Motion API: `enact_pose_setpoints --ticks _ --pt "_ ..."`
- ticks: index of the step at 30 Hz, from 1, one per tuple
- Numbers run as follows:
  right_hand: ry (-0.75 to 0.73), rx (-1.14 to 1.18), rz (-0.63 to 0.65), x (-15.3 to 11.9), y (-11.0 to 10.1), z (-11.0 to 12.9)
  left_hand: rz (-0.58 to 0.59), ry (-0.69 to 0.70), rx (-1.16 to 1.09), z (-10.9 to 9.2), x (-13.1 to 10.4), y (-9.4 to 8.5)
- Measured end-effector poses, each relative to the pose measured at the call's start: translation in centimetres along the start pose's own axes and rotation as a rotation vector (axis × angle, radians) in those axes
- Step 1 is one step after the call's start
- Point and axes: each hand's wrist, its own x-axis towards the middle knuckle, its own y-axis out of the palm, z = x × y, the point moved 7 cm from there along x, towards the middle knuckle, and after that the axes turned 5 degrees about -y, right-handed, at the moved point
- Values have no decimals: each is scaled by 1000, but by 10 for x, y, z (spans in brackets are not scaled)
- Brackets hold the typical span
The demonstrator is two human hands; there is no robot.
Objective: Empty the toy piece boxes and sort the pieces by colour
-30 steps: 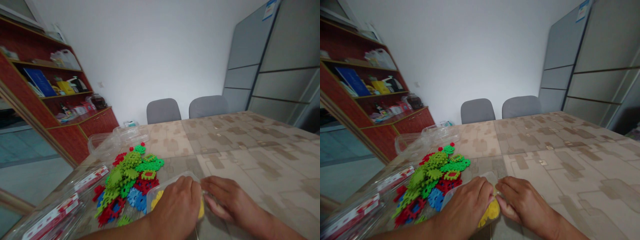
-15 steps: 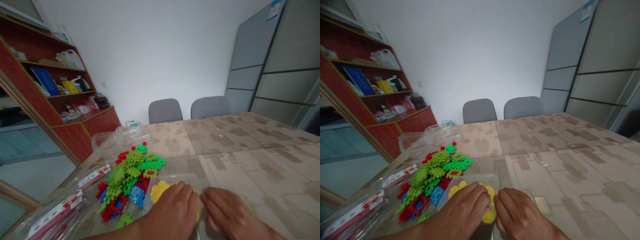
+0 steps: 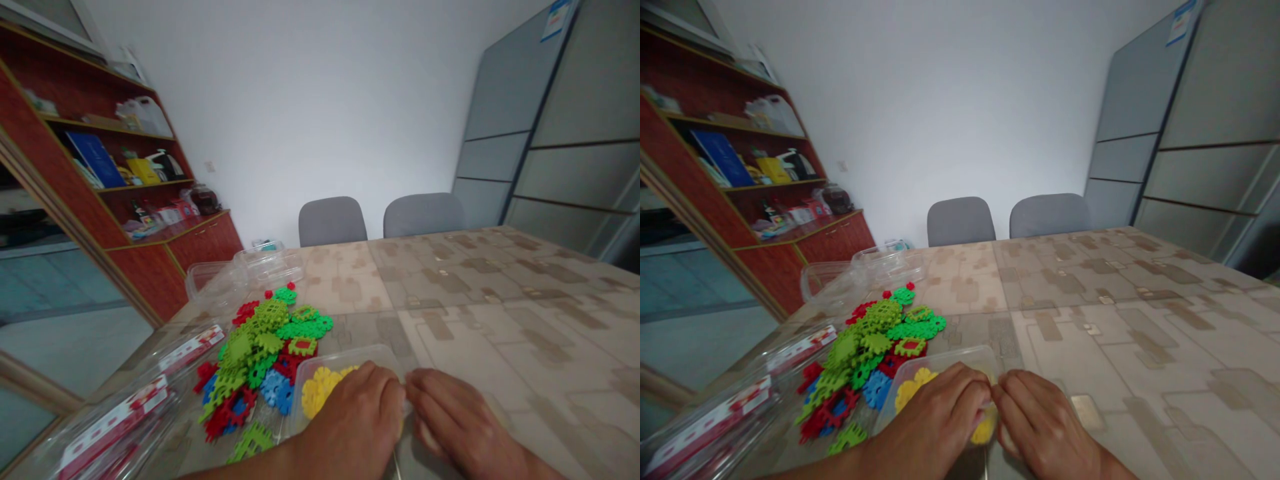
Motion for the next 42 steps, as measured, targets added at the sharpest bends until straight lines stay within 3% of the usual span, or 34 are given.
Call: enact_pose_setpoints --ticks 7,12,14,22,25,33,36,42 --pt "-96 -55 14 -4 -4 3 -101 63 23 -4 -10 -7" --pt "-123 -59 29 -3 -6 5 -400 187 76 -10 -25 -16" --pt "-110 5 59 -2 -3 4 -467 193 41 -8 -28 -17" --pt "187 333 185 2 16 -7 -604 230 -31 -7 -39 -23" --pt "258 358 252 -6 24 -12 -646 245 -50 -6 -46 -27" --pt "443 562 187 -21 39 -22 -827 196 116 -8 -52 -20" --pt "555 611 165 -25 44 -28 -786 129 200 -3 -54 -22" --pt "660 908 210 -30 59 -29 -449 53 257 25 -60 -14"
